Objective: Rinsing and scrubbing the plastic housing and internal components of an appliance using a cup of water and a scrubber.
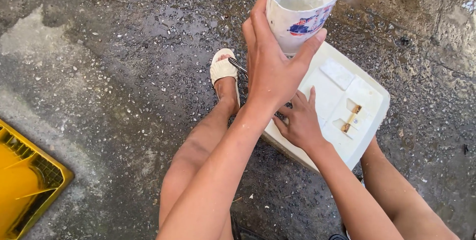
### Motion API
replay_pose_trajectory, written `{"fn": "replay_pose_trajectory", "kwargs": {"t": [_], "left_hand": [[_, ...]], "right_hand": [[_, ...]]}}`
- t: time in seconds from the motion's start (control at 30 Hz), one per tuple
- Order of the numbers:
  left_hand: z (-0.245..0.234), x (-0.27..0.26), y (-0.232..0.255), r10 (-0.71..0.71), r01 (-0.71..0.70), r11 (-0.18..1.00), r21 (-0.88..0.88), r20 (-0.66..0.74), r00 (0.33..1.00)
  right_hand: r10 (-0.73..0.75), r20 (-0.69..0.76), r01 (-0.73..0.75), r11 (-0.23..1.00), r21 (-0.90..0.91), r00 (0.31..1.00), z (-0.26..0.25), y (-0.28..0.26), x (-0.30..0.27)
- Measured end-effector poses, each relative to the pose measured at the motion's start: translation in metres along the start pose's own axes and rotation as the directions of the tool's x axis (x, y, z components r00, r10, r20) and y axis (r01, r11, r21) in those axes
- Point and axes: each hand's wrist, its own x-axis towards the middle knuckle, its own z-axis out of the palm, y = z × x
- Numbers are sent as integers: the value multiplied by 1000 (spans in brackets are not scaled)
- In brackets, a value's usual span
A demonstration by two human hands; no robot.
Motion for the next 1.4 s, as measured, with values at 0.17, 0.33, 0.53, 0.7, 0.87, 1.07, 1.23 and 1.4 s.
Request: {"fn": "replay_pose_trajectory", "kwargs": {"t": [0.17,0.33,0.53,0.7,0.87,1.07,1.23,1.4], "left_hand": [[3,1,0,-5,5,1000,3,-8,1000],[5,3,3,-42,41,999,-13,-33,999],[2,3,3,-32,31,999,-20,-31,999],[2,2,-3,-18,18,1000,2,-12,1000],[-2,3,-2,6,-6,1000,-12,-24,1000],[-4,6,-3,-2,2,1000,-10,-11,1000],[-4,6,-3,-36,36,999,2,4,999],[-1,6,2,-40,40,999,5,-24,999]], "right_hand": [[29,69,-19,991,-129,997,3,8,2],[170,201,-153,983,-100,965,-1,7,14],[95,193,-50,973,-227,977,3,9,14],[96,179,-57,976,-212,979,4,13,25],[45,250,3,981,-192,967,4,13,31],[28,285,22,985,-172,958,-10,5,36],[-14,277,61,985,-164,961,-10,11,33],[-92,185,121,981,-151,978,8,22,32]]}}
